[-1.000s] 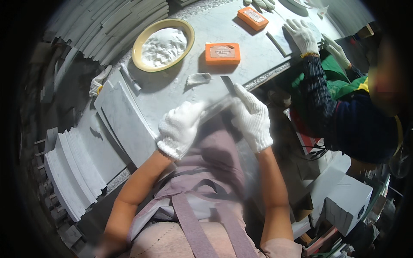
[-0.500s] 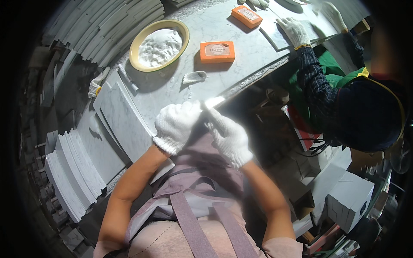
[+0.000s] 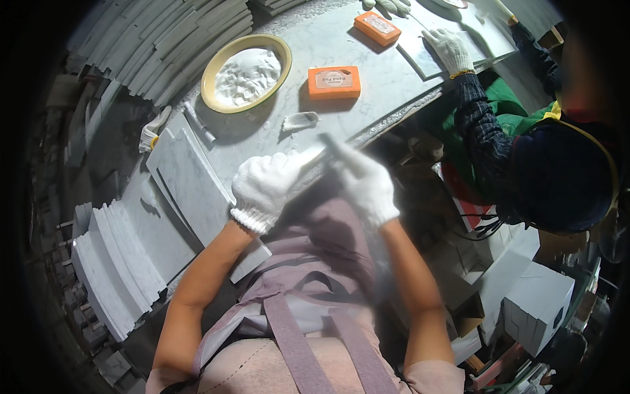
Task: The person applies a white paste to the edges of rectangular stone tiles using a small tool, then spreads it evenly. They handle multiple tiles one at a time, occasionally moving to retrieve more tiles and returning to the workbench to continue the process.
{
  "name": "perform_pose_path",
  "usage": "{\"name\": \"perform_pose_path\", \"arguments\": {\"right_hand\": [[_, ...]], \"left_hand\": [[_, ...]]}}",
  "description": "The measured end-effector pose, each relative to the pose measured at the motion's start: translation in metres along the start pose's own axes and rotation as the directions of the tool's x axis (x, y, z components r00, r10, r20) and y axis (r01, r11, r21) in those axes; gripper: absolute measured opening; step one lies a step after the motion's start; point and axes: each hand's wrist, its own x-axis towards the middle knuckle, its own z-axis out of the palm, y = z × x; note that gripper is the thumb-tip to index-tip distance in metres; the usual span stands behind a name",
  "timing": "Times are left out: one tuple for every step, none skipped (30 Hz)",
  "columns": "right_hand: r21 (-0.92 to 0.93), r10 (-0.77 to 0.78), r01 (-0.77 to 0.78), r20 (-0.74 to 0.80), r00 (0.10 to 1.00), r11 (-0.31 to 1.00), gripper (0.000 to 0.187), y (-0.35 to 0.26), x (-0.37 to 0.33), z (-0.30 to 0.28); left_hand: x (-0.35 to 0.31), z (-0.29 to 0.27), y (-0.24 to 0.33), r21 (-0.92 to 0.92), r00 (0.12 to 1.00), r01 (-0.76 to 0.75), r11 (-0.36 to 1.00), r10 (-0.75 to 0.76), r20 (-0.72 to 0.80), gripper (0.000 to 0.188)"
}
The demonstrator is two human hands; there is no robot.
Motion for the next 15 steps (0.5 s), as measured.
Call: {"name": "perform_pose_path", "arguments": {"right_hand": [[-0.019, -0.045, 0.044, -0.068, 0.997, 0.999, 0.039, 0.000, -0.002, 0.000], [-0.045, -0.069, 0.071, 0.038, 0.997, 0.997, 0.040, 0.001, -0.002, 0.001], [-0.069, -0.114, 0.119, 0.076, 0.991, 0.990, 0.040, 0.003, -0.006, 0.005], [-0.092, -0.158, 0.169, 0.113, 0.981, 0.981, 0.040, 0.007, -0.011, 0.012], [-0.134, -0.117, 0.147, 0.210, 0.971, 0.980, 0.040, 0.009, -0.012, 0.013], [-0.166, -0.049, 0.080, 0.185, 0.982, 0.983, 0.040, 0.013, -0.015, 0.015], [-0.012, -0.029, 0.030, 0.099, 0.995, 0.999, 0.041, 0.015, -0.014, 0.015], [0.136, 0.048, -0.055, 0.054, 0.997, 0.989, 0.041, 0.016, -0.014, 0.015], [0.234, -0.010, 0.017, -0.029, 1.000, 0.972, 0.047, 0.017, -0.013, 0.014], [0.337, 0.054, -0.018, -0.095, 0.994, 0.941, 0.054, 0.017, -0.012, 0.011], [0.364, 0.097, -0.058, -0.089, 0.991, 0.930, 0.058, 0.016, -0.011, 0.010], [0.398, 0.094, -0.035, -0.129, 0.987, 0.917, 0.063, 0.014, -0.010, 0.008], [0.389, 0.064, -0.020, -0.100, 0.993, 0.921, 0.065, 0.011, -0.010, 0.007], [0.360, 0.083, -0.045, -0.092, 0.992, 0.932, 0.066, 0.009, -0.010, 0.008], [0.425, 0.078, -0.053, -0.043, 0.996, 0.904, 0.073, 0.006, -0.012, 0.009]], "left_hand": [[-0.001, 0.001, 0.000, 0.006, 1.000, 0.008, 1.000, -0.008, -0.007, 0.007], [-0.002, 0.001, 0.001, 0.005, 1.000, 0.000, 1.000, 0.000, 0.003, 0.012], [-0.002, 0.001, 0.001, 0.002, 1.000, 0.012, 1.000, -0.012, 0.005, 0.016], [-0.002, 0.001, 0.001, -0.026, 0.999, 0.006, 1.000, -0.005, 0.045, 0.017], [-0.001, 0.001, 0.000, -0.054, 0.997, 0.020, 0.998, -0.016, 0.071, 0.017], [0.000, 0.001, -0.002, -0.083, 0.997, 0.043, 0.996, -0.036, 0.074, 0.017], [0.000, 0.000, -0.003, -0.017, 0.991, 0.082, 0.997, -0.079, 0.111, 0.018], [0.001, -0.002, -0.004, 0.048, 0.984, 0.126, 0.991, -0.131, 0.123, 0.019], [0.002, -0.003, -0.006, 0.089, 0.979, 0.138, 0.986, -0.149, 0.142, 0.020], [0.003, -0.006, -0.006, 0.012, 0.973, 0.231, 0.973, -0.231, 0.015, 0.021], [0.004, -0.008, -0.006, -0.099, 0.953, 0.278, 0.955, -0.288, -0.098, 0.022], [0.004, -0.011, -0.004, -0.211, 0.910, 0.330, 0.920, -0.370, -0.189, 0.023], [0.005, -0.014, -0.002, -0.277, 0.899, 0.335, 0.901, -0.393, -0.192, 0.028], [0.005, -0.017, 0.000, -0.327, 0.931, 0.161, 0.931, -0.254, -0.263, 0.029], [0.005, -0.022, 0.005, -0.365, 0.942, 0.046, 0.930, -0.162, -0.293, 0.030]]}}
